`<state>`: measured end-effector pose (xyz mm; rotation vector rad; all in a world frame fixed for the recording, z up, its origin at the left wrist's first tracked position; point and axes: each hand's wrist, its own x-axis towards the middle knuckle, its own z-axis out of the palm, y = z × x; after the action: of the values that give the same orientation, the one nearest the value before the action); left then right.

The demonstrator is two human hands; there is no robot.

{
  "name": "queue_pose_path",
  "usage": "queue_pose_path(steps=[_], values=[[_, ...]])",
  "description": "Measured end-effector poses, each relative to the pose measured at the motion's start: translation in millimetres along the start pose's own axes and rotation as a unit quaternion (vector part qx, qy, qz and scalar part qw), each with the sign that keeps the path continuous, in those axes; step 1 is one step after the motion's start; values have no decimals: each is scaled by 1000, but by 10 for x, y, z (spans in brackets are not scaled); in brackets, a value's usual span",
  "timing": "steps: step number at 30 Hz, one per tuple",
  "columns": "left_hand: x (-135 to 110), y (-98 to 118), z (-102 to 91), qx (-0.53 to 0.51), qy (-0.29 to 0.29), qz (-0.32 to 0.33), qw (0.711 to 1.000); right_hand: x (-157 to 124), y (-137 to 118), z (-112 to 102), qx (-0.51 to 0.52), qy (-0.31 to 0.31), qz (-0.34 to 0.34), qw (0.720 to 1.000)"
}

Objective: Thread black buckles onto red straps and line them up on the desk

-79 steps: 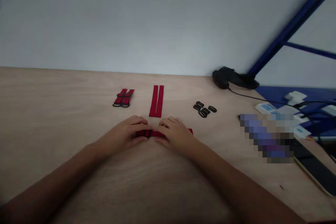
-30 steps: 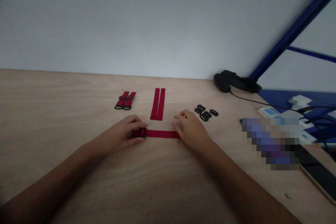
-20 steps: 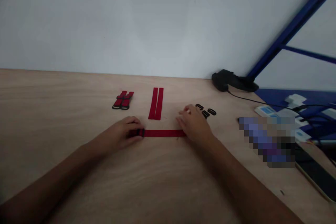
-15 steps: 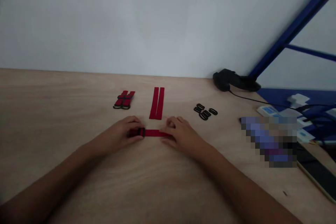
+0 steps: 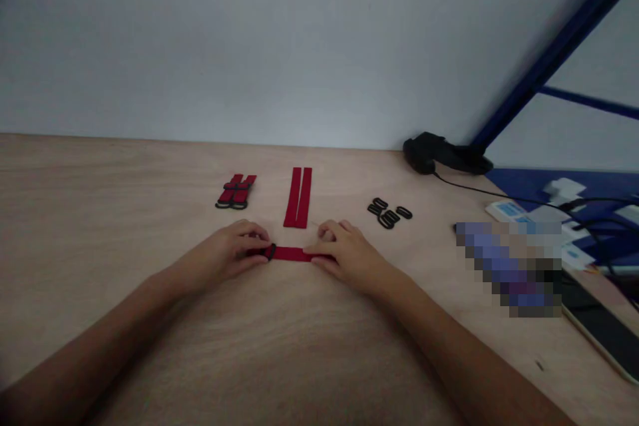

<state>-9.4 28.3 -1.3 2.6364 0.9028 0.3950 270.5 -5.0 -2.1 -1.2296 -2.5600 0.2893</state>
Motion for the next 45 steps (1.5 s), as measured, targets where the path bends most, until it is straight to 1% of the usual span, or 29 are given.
queue_pose_path(steps=[2, 7, 10, 12, 13, 15, 17, 20, 22, 23, 26, 29, 32, 35, 37, 41, 45], values=[[7, -20, 1, 27, 12, 14, 999, -2, 4, 0, 1, -1, 2, 1000], [13, -32, -6, 63, 20, 65, 996, 2, 6, -1, -7, -3, 1, 1000], [3, -22, 12, 68, 18, 64, 996, 6, 26, 10, -8, 7, -14, 1000], [-5, -12, 20, 69, 14, 55, 996, 15, 77, 15, -14, 25, -3, 1000], [-9, -6, 19, 69, 11, 51, 996, 19, 119, 12, -25, 41, 17, 999], [-15, 10, -1, 70, 10, 42, 997, 20, 226, -17, -72, 78, 91, 990], [-19, 31, -39, 67, 10, 34, 997, 2, 351, -74, -145, 103, 194, 965], [-17, 74, -96, 55, 8, 20, 998, -61, 527, -175, -225, 96, 326, 913], [-8, 106, -107, 47, 13, 18, 999, -107, 626, -215, -240, 90, 381, 888], [-1, 121, -100, 45, 19, 21, 999, -124, 670, -223, -237, 90, 394, 884], [25, 166, -46, 44, 25, 51, 997, -144, 779, -214, -217, 96, 397, 887], [45, 210, 8, 45, 14, 75, 996, -129, 842, -208, -210, 98, 396, 889], [50, 257, 23, 59, 19, 49, 997, -113, 861, -232, -208, 103, 396, 889], [46, 296, 24, 81, 38, 17, 996, -114, 871, -256, -206, 123, 418, 876], [41, 306, 33, 78, 44, 23, 996, -119, 888, -256, -195, 131, 435, 869], [29, 270, 65, 54, 34, 46, 997, -117, 954, -231, -169, 137, 443, 870], [27, 199, 53, 57, 38, 29, 997, -95, 998, -249, -146, 166, 447, 867]])
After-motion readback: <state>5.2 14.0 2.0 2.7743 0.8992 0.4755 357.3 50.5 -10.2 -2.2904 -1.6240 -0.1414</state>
